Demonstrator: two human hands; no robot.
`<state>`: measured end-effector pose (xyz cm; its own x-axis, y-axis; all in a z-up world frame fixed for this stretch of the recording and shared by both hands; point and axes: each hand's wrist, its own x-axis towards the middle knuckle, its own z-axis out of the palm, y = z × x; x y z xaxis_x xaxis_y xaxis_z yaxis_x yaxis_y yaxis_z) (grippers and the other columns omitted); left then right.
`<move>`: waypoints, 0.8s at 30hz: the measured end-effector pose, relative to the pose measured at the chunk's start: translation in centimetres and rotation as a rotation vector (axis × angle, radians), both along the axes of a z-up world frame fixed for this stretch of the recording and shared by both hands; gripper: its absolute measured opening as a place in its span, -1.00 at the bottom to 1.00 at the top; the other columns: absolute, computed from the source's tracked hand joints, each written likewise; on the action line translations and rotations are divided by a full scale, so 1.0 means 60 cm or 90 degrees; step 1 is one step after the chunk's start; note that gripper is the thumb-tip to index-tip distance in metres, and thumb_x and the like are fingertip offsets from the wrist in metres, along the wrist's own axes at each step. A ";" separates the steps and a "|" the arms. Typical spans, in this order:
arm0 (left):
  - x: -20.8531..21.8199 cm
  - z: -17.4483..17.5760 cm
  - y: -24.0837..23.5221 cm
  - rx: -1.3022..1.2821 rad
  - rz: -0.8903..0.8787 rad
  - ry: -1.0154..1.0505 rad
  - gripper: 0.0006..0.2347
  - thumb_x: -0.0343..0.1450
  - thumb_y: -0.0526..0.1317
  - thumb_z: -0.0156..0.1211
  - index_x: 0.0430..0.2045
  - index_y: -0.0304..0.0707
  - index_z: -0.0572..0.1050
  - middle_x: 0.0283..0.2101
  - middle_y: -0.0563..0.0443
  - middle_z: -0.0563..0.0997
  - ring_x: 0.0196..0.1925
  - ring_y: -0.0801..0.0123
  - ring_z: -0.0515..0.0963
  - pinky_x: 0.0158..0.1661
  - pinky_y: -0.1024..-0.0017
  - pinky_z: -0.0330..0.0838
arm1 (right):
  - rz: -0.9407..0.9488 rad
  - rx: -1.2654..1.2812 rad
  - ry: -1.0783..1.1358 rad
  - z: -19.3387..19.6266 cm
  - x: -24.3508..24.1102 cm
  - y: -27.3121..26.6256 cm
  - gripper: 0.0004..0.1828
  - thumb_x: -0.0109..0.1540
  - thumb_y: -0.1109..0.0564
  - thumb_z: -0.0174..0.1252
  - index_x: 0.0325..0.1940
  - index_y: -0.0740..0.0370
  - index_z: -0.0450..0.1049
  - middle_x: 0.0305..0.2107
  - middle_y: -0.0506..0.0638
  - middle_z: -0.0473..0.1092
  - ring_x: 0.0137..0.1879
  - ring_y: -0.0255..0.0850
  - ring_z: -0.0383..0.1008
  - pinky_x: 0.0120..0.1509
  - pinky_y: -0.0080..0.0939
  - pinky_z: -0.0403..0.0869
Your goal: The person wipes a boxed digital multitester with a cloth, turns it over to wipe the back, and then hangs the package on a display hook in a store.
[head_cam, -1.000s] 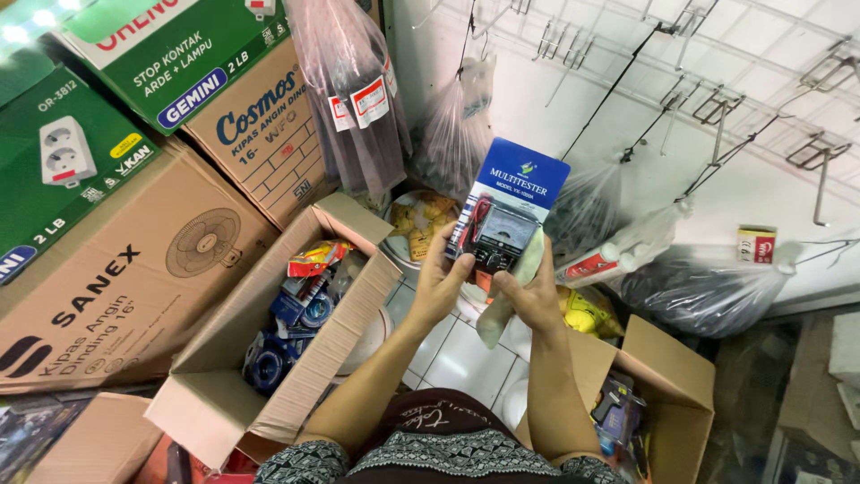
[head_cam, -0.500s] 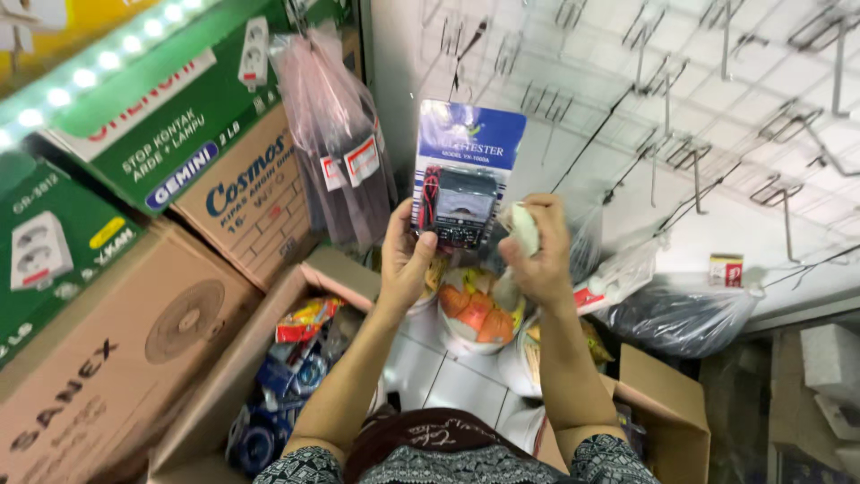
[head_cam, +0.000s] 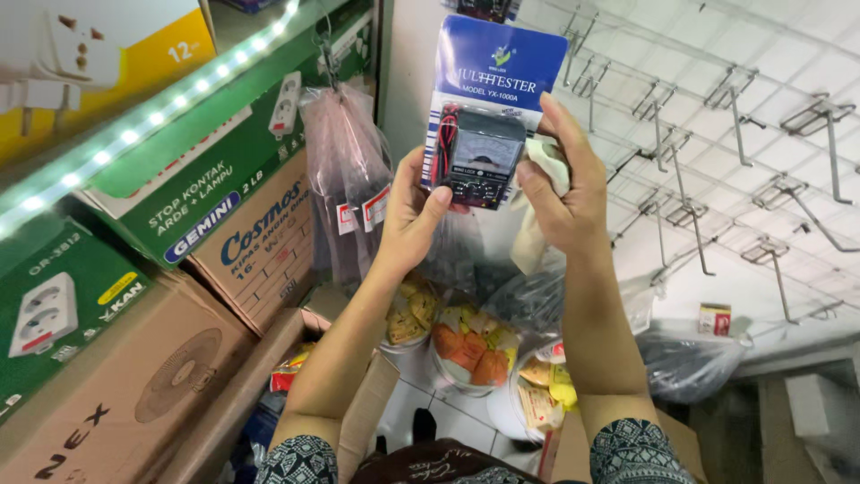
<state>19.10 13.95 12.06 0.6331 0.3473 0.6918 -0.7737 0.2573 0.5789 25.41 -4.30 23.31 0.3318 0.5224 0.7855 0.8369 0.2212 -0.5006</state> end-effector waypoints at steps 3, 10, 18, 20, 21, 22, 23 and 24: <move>0.014 0.043 0.020 0.099 0.067 -0.003 -0.58 0.58 -0.29 0.10 0.32 -0.39 0.18 0.16 0.00 0.45 0.16 0.45 0.48 0.12 0.45 0.49 | 0.012 0.014 -0.004 0.030 0.032 0.018 -0.46 0.40 0.40 0.14 0.48 0.33 0.30 0.13 0.00 0.41 0.11 -0.37 0.41 0.27 -0.36 0.43; 0.109 0.184 0.080 0.042 0.111 0.024 -0.70 0.63 -0.14 0.03 0.15 -0.39 0.40 -0.13 0.04 0.59 -0.13 0.57 0.52 -0.16 0.58 0.36 | 0.042 0.055 0.001 0.081 0.091 0.061 -0.49 0.42 0.37 0.15 0.48 0.34 0.33 0.13 -0.04 0.40 0.14 -0.37 0.41 0.24 -0.39 0.44; 0.243 0.338 0.159 -0.006 0.035 -0.086 -0.86 0.42 -0.33 0.33 -0.25 -0.46 0.57 -0.25 0.00 0.67 -0.24 0.46 0.65 -0.17 0.44 0.58 | 0.112 0.059 -0.015 0.149 0.170 0.117 -0.47 0.49 0.26 0.19 0.54 0.34 0.25 0.07 -0.06 0.42 0.06 -0.41 0.40 0.17 -0.39 0.45; 0.266 0.344 0.169 -0.021 0.040 -0.071 -0.89 0.40 -0.34 0.34 -0.33 -0.44 0.58 -0.33 0.00 0.67 -0.33 0.44 0.65 -0.27 0.40 0.58 | 0.123 0.048 0.002 0.161 0.174 0.125 -0.44 0.48 0.23 0.19 0.55 0.32 0.23 -0.02 -0.09 0.42 -0.02 -0.41 0.38 0.09 -0.38 0.44; 0.276 0.346 0.173 -0.033 0.029 -0.065 -0.90 0.40 -0.33 0.33 -0.36 -0.44 0.58 -0.36 0.00 0.66 -0.37 0.42 0.65 -0.31 0.38 0.57 | 0.113 0.044 -0.005 0.167 0.175 0.127 -0.43 0.48 0.22 0.18 0.55 0.31 0.21 -0.06 -0.09 0.43 -0.06 -0.42 0.38 0.06 -0.38 0.44; 0.283 0.345 0.177 -0.046 0.019 -0.058 -0.90 0.40 -0.32 0.33 -0.39 -0.44 0.58 -0.39 -0.01 0.66 -0.40 0.40 0.64 -0.36 0.35 0.57 | 0.103 0.039 -0.009 0.172 0.175 0.130 -0.42 0.47 0.21 0.18 0.56 0.30 0.19 -0.09 -0.10 0.43 -0.10 -0.42 0.37 0.04 -0.38 0.44; 0.289 0.344 0.179 -0.040 0.033 -0.065 -0.89 0.40 -0.32 0.34 -0.38 -0.43 0.58 -0.38 -0.01 0.66 -0.39 0.40 0.64 -0.35 0.35 0.57 | 0.078 0.049 -0.047 0.179 0.177 0.134 -0.47 0.47 0.20 0.17 0.51 0.31 0.24 -0.07 -0.10 0.41 -0.10 -0.42 0.39 0.02 -0.38 0.45; 0.294 0.345 0.181 -0.033 0.046 -0.073 -0.89 0.41 -0.31 0.34 -0.37 -0.43 0.59 -0.37 0.00 0.66 -0.38 0.41 0.64 -0.34 0.35 0.56 | 0.052 0.060 -0.084 0.189 0.180 0.137 -0.52 0.46 0.20 0.17 0.46 0.32 0.29 -0.05 -0.11 0.40 -0.10 -0.41 0.40 0.01 -0.37 0.46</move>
<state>36.73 24.81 32.75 0.5233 0.4261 0.7379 -0.8514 0.2258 0.4734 36.21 3.93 34.64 0.1816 0.4659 0.8660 0.8715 0.3316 -0.3612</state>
